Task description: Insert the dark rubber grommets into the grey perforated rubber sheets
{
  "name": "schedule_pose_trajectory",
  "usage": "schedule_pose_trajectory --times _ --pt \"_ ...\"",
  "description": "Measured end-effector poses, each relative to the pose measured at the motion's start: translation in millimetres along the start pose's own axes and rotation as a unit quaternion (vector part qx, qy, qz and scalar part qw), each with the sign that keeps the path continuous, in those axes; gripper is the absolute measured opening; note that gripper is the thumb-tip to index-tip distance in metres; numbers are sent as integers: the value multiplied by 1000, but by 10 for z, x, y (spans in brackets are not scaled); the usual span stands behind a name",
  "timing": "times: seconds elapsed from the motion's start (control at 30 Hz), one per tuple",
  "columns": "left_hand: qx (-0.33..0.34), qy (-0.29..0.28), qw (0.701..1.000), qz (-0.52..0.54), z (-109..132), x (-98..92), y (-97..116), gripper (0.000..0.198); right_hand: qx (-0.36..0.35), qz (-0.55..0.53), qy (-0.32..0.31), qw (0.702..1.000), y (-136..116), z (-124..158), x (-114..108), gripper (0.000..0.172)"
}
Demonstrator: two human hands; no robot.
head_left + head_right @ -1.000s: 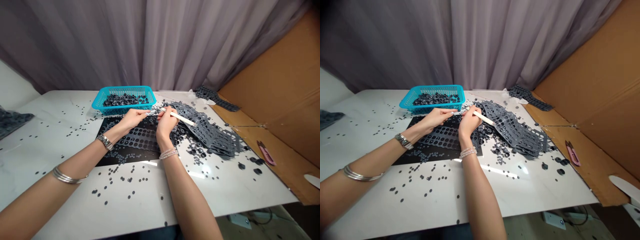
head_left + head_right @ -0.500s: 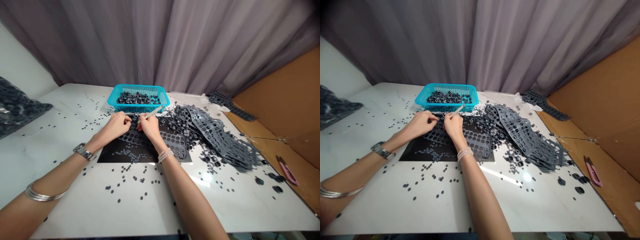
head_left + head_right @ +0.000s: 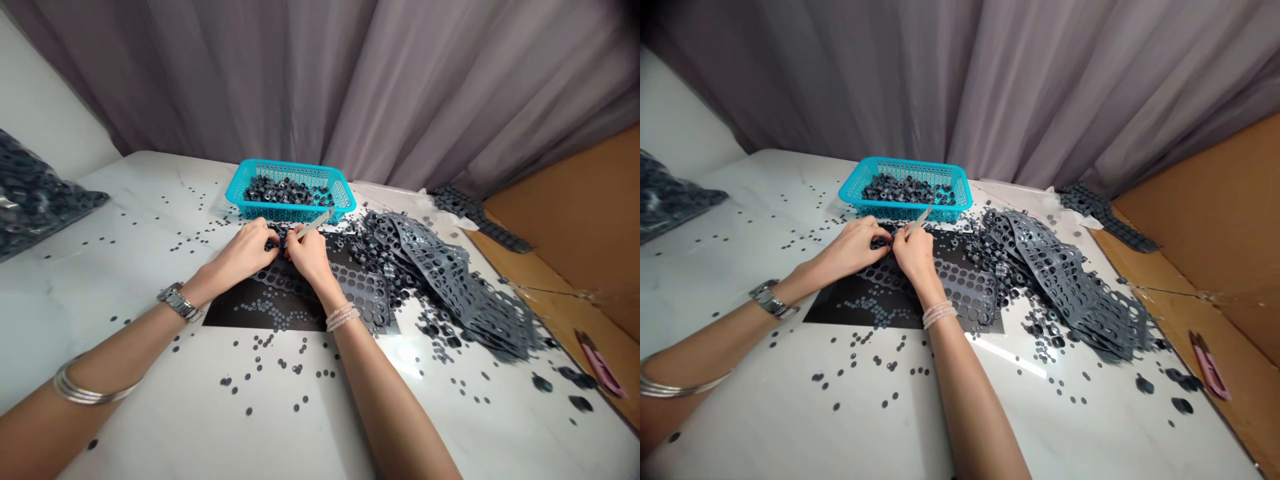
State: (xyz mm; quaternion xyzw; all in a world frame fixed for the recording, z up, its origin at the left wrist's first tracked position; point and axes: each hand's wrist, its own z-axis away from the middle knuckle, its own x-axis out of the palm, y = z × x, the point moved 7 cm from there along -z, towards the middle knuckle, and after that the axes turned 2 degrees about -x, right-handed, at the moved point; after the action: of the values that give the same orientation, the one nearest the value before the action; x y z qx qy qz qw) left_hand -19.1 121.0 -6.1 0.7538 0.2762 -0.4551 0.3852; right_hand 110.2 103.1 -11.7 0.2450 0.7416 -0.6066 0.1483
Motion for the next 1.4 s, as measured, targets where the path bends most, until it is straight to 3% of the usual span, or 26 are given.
schedule_pose_trajectory --times 0.3,0.37,0.43,0.5,0.57,0.63,0.73,0.8,0.93,1.3,1.4 --pt "7 9 999 37 -6 -8 142 17 -32 66 -1 997 -87 1 4 30" --pt "-35 40 995 85 27 -79 97 13 -19 54 -9 998 -69 -2 7 31" --pt "-115 107 972 178 90 -214 -31 8 -9 35 -14 999 -48 -4 11 31" --pt "-194 188 910 315 187 -357 -194 8 -3 11 -15 1000 -20 -5 18 31" --pt "-235 225 829 456 252 -428 -310 9 2 -18 -11 1000 25 0 27 29" --pt "-261 195 755 568 257 -399 -352 9 11 -58 -2 998 92 11 38 28" --pt "-329 100 650 678 270 -200 -318 12 42 -152 28 987 222 38 40 26" --pt "-360 58 607 706 294 -82 -256 15 61 -215 56 973 297 56 30 25" --pt "-369 19 588 720 311 1 -129 21 70 -275 90 955 354 77 3 24" --pt "-364 -34 549 751 344 2 40 23 68 -286 79 953 345 110 13 25" --pt "-352 -14 566 746 271 -60 -8 18 67 -288 79 952 348 121 26 25"
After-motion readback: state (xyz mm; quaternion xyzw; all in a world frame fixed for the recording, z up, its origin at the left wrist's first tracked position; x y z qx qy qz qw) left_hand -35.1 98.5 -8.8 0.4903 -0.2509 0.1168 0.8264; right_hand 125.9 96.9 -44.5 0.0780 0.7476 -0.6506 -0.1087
